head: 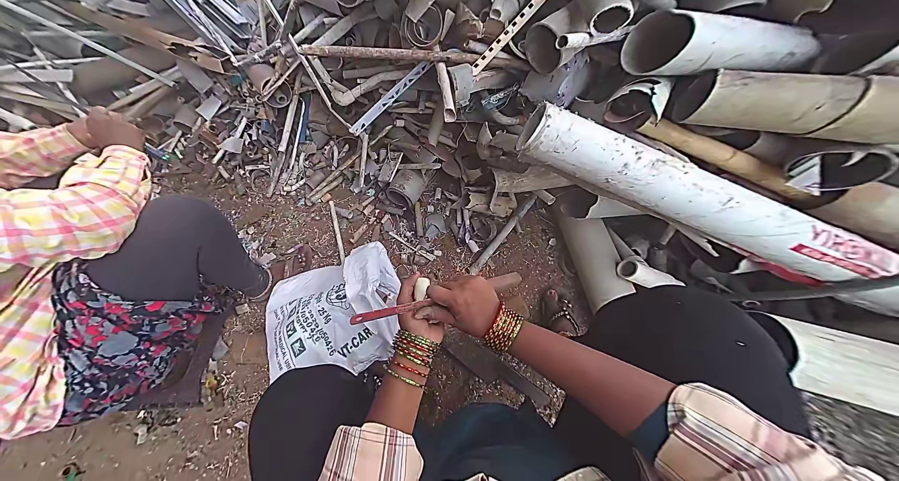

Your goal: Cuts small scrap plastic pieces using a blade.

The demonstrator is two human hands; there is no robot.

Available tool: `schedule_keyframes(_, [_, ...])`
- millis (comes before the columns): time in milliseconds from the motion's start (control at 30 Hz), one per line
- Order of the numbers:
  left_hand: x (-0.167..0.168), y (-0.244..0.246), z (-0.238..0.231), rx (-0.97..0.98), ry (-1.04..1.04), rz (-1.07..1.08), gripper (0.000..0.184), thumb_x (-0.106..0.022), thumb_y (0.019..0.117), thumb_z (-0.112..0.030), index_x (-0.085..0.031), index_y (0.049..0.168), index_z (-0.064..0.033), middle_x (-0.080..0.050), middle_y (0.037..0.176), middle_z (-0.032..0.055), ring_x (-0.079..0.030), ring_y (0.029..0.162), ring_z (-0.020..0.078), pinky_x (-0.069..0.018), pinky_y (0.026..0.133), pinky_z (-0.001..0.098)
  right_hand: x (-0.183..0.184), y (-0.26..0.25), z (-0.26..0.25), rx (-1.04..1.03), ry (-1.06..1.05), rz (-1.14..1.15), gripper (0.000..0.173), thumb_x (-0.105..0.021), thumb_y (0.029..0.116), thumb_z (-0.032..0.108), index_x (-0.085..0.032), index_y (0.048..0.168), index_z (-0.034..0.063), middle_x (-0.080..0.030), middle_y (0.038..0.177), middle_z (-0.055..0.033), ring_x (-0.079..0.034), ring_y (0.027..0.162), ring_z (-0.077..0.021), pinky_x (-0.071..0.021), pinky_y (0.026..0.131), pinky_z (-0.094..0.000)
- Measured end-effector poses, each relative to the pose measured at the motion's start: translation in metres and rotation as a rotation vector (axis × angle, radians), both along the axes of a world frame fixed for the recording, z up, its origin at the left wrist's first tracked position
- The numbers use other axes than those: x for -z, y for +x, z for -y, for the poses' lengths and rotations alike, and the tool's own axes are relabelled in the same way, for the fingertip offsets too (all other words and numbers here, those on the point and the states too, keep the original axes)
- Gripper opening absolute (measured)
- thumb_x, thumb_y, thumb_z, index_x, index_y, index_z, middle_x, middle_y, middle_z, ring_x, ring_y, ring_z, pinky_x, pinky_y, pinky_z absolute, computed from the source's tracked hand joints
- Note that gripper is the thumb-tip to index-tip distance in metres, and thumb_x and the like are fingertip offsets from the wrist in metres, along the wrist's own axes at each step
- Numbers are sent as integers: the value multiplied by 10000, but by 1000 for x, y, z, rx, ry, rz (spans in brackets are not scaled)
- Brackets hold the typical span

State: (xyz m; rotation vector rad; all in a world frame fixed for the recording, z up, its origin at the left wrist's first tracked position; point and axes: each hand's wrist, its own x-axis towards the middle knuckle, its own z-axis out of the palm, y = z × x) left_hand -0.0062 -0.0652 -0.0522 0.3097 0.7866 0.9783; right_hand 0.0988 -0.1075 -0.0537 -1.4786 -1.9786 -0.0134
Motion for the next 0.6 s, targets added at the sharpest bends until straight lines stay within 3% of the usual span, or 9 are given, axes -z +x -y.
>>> schedule_keyframes(133, [-4,2,-5,-11,35,20,408,-300,1090,-214,-570,787,-167,-609,617,-51,-609,530,18,-507,499,173,-5,0,0,16,47,-9,455,-545,994,415,-612,762,29,-603,591,-140,-662,542,-330,-495,462,-461])
schedule_keyframes(200, [-7,2,-4,8,39,38,411,-282,1090,-235,-567,804,-162,-620,635,-37,-627,560,41,-537,540,201,-10,0,1,69,7,-57,520,-582,958,496,-620,803,2,-626,634,-159,-675,579,-347,-507,491,-479])
schedule_keyframes(267, [-12,5,-3,20,15,12,481,-218,1109,-291,-561,807,-142,-614,621,-18,-615,542,60,-530,526,211,-19,2,2,105,-153,-99,664,-586,916,618,-642,898,-43,-662,735,-197,-695,680,-381,-522,572,-520])
schedule_keyframes(333, [-13,6,-2,24,2,-11,488,-209,1113,-302,-563,825,-129,-605,617,-11,-605,527,64,-521,511,208,-19,4,1,104,-201,-92,712,-558,909,658,-645,904,-49,-663,754,-205,-693,690,-385,-516,575,-526])
schedule_keyframes(500, [-3,4,-2,-14,47,37,414,-286,1079,-204,-558,771,-147,-619,624,-22,-636,565,53,-542,544,206,-2,-2,2,64,-40,-51,581,-501,992,528,-626,792,-3,-627,625,-170,-675,569,-363,-502,478,-495])
schedule_keyframes(600, [0,3,-2,-40,85,34,402,-282,1082,-172,-559,791,-148,-619,644,-37,-639,588,32,-542,560,184,0,-5,2,49,17,1,517,-490,1016,460,-624,771,25,-643,631,-155,-684,567,-342,-509,468,-471])
